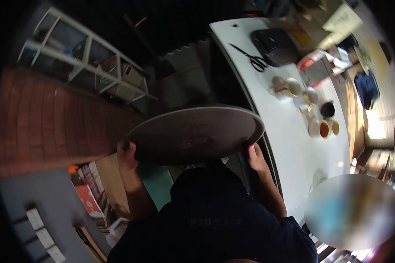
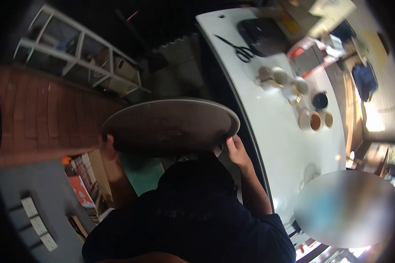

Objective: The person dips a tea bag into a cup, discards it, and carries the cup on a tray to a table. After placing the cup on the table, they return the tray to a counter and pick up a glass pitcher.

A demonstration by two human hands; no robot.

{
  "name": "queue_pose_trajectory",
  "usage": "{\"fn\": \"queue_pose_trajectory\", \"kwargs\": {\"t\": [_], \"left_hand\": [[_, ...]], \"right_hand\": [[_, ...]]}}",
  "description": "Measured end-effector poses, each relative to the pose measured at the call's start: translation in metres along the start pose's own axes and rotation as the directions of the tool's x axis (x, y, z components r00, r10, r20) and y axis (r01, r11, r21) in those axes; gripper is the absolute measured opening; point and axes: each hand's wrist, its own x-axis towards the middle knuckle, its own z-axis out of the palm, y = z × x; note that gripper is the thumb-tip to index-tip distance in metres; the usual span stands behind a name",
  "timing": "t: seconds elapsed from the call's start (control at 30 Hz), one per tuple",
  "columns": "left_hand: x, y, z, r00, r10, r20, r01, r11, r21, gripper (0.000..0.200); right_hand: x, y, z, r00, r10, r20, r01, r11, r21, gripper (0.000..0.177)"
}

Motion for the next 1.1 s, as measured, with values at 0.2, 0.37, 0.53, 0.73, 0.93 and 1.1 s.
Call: {"fn": "queue_pose_trajectory", "kwargs": {"t": [0.2, 0.37, 0.53, 0.73, 0.93, 1.1], "left_hand": [[-0.047, 0.062, -0.033, 0.999, -0.016, -0.047, 0.0, 0.948, -0.317, 0.052], [-0.097, 0.058, -0.116, 0.965, 0.049, -0.256, -0.096, 0.98, -0.177, 0.039], [-0.131, 0.06, -0.14, 0.807, -0.05, -0.588, -0.077, 0.979, -0.188, 0.032], [-0.154, 0.052, -0.156, 0.776, -0.01, -0.631, -0.163, 0.963, -0.216, 0.031], [-0.177, 0.031, -0.138, 0.51, -0.055, -0.858, -0.149, 0.977, -0.151, 0.029], [-0.187, 0.016, -0.102, 0.181, -0.208, -0.961, -0.129, 0.964, -0.233, 0.032]], "right_hand": [[0.031, -0.011, 0.099, 0.904, 0.295, 0.308, -0.283, 0.955, -0.087, 0.025], [0.047, -0.013, 0.175, 0.846, 0.327, 0.421, -0.241, 0.939, -0.244, 0.025], [0.068, -0.012, 0.232, 0.801, 0.319, 0.506, -0.163, 0.931, -0.328, 0.027], [0.12, 0.008, 0.279, 0.637, 0.389, 0.665, -0.07, 0.888, -0.454, 0.031], [0.173, 0.033, 0.333, 0.4, 0.421, 0.814, -0.013, 0.891, -0.455, 0.037], [0.206, 0.039, 0.38, 0.155, 0.545, 0.824, 0.283, 0.775, -0.565, 0.035]]}}
